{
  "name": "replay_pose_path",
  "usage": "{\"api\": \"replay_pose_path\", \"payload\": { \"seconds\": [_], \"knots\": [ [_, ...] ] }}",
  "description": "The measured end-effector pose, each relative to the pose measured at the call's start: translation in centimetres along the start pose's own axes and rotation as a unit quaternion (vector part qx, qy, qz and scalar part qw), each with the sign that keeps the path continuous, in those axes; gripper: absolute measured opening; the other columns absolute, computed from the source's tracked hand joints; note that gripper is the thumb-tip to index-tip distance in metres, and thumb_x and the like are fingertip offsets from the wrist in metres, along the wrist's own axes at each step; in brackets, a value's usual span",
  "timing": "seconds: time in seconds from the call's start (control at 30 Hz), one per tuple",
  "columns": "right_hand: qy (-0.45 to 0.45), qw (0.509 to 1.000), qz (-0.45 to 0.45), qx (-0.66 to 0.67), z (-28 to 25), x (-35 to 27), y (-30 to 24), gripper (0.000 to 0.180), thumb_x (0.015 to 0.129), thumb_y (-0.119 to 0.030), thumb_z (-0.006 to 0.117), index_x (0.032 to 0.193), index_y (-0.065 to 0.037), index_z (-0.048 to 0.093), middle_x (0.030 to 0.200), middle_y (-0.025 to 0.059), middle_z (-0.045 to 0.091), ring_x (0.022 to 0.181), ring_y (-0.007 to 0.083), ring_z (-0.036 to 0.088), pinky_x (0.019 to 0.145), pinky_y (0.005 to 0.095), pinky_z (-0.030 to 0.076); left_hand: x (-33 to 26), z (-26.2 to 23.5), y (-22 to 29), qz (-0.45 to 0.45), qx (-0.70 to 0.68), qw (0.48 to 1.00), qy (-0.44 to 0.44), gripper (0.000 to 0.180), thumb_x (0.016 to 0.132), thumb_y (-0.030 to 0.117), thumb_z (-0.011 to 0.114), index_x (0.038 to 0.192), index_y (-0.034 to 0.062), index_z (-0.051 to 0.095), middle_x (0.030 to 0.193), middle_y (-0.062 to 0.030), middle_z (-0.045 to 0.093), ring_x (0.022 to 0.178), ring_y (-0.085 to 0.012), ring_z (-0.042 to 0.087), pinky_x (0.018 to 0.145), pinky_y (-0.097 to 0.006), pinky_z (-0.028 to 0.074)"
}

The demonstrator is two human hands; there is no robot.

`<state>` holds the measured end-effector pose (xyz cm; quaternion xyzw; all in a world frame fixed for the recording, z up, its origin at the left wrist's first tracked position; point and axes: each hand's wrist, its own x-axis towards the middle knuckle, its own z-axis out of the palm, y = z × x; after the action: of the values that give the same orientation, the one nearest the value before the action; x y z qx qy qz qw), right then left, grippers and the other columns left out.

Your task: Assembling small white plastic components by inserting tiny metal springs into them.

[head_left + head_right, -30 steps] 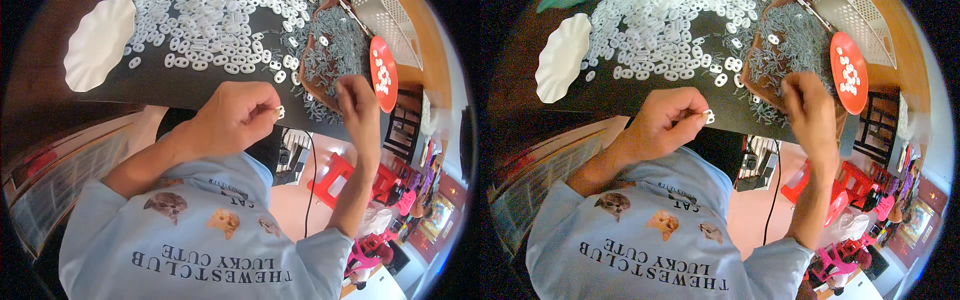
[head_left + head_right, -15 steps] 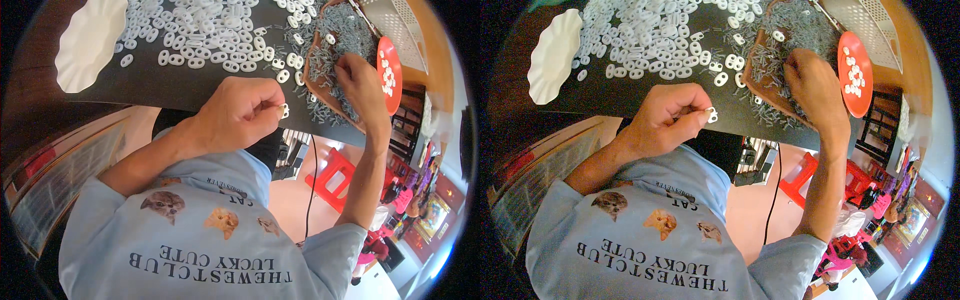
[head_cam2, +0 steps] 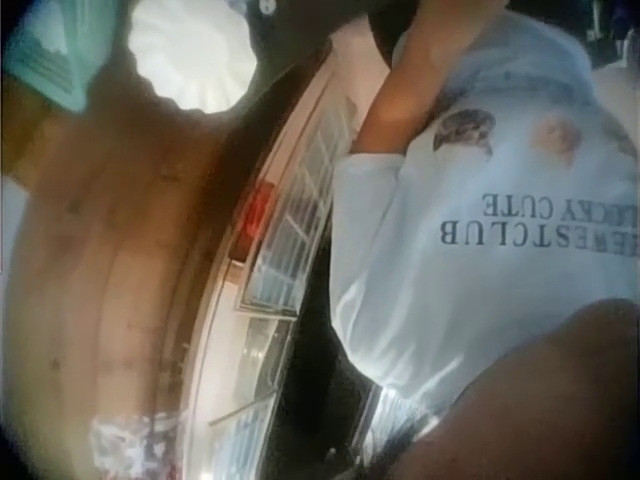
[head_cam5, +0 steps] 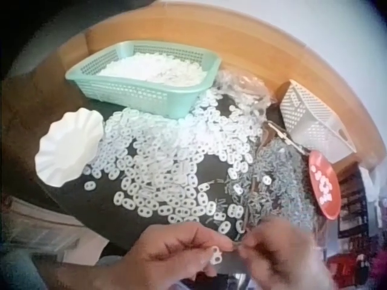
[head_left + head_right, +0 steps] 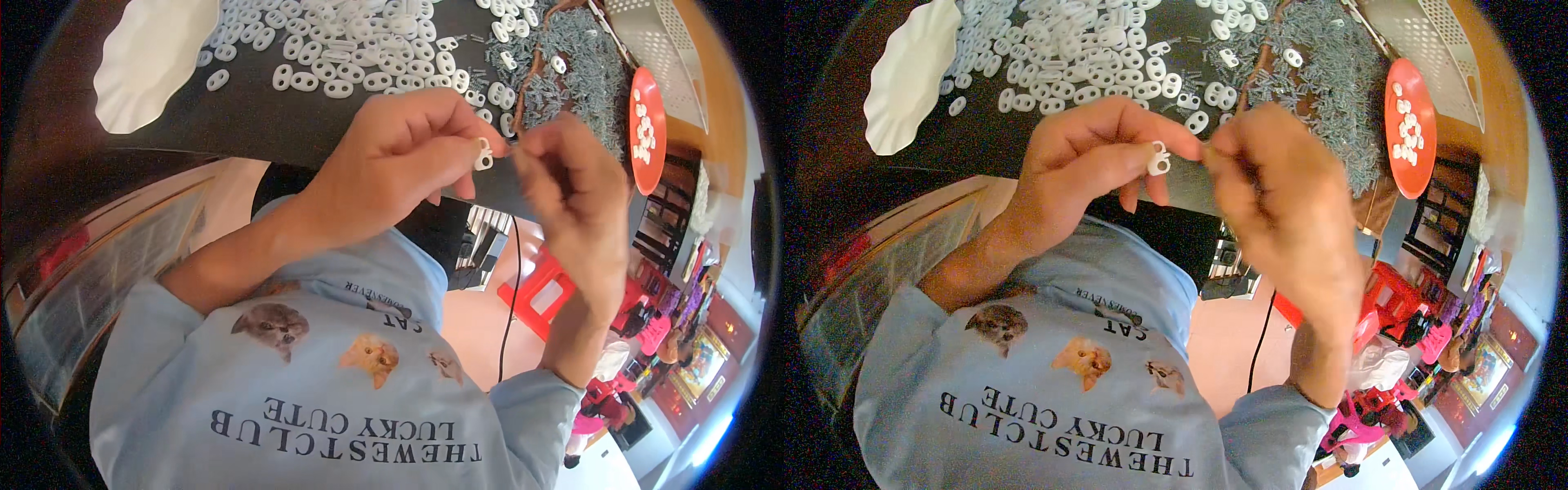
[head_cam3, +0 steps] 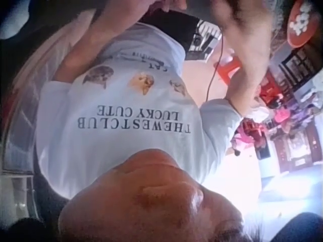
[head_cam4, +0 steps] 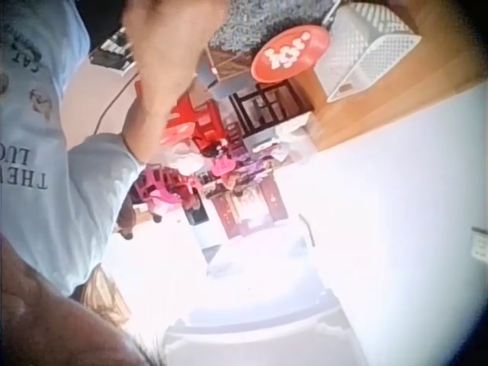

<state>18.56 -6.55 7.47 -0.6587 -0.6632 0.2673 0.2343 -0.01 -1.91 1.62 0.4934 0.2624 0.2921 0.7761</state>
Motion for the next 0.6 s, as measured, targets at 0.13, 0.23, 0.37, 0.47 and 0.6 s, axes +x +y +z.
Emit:
{"api": "replay_pose_path", "payload": {
  "seconds": [0.13, 0.23, 0.37, 0.47, 0.6],
  "knots": [
    [0.018, 0.989, -0.127, -0.069, 1.8, 0.0, 0.1, 0.009, 0.082, -0.002, 0.06, 0.083, 0.0, 0.052, 0.069, 0.0061, 0.05, 0.058, 0.0126, 0.047, 0.052, 0.027, 0.039, -0.1, -0.3, -0.1, -0.007, 0.001, 1.0, 0.015, 0.028, 0.087, 0.018, 0.049, 0.102, -0.0018, 0.062, 0.073, -0.0067, 0.063, 0.062, -0.008, 0.056, 0.054, -0.02, 0.043],
    [0.028, 0.995, -0.091, -0.034, 1.9, 0.0, 0.1, 0.009, 0.081, -0.002, 0.061, 0.087, 0.0, 0.055, 0.069, 0.0077, 0.049, 0.058, 0.0159, 0.049, 0.053, 0.0281, 0.04, -0.3, -0.3, -0.1, -0.008, -0.011, 1.0, 0.017, 0.028, 0.087, 0.018, 0.049, 0.1, -0.0019, 0.063, 0.073, -0.0069, 0.063, 0.062, -0.0092, 0.058, 0.052, -0.02, 0.043],
    [0.019, 0.988, -0.138, -0.072, 1.7, 0.0, -0.2, 0.015, 0.08, 0.0, 0.061, 0.094, -0.002, 0.059, 0.074, 0.0102, 0.051, 0.063, 0.0235, 0.054, 0.056, 0.0326, 0.044, -0.4, -0.5, -0.3, -0.006, -0.015, 1.0, 0.016, 0.027, 0.087, 0.018, 0.049, 0.099, -0.0015, 0.063, 0.073, -0.0071, 0.063, 0.063, -0.0098, 0.059, 0.051, -0.02, 0.044],
    [0.016, 0.977, -0.186, -0.1, 1.8, 0.0, 0.5, 0.016, 0.079, 0.0, 0.06, 0.094, -0.002, 0.059, 0.077, 0.0124, 0.052, 0.066, 0.0297, 0.057, 0.057, 0.0365, 0.047, -0.4, -0.7, -0.6, -0.011, -0.03, 0.999, 0.012, 0.026, 0.087, 0.019, 0.05, 0.097, -0.0013, 0.063, 0.073, -0.0072, 0.063, 0.062, -0.0097, 0.06, 0.051, -0.02, 0.044],
    [0.058, 0.98, -0.182, -0.06, 2.3, -0.4, 0.6, 0.01, 0.082, -0.002, 0.06, 0.091, 0.0, 0.058, 0.074, 0.0106, 0.053, 0.062, 0.0221, 0.055, 0.055, 0.0317, 0.045, -0.4, -0.4, -0.8, -0.004, -0.054, 0.998, 0.008, 0.023, 0.089, 0.017, 0.051, 0.099, -0.0006, 0.062, 0.077, -0.0062, 0.064, 0.063, -0.0089, 0.059, 0.052, -0.02, 0.044]
  ]
}}
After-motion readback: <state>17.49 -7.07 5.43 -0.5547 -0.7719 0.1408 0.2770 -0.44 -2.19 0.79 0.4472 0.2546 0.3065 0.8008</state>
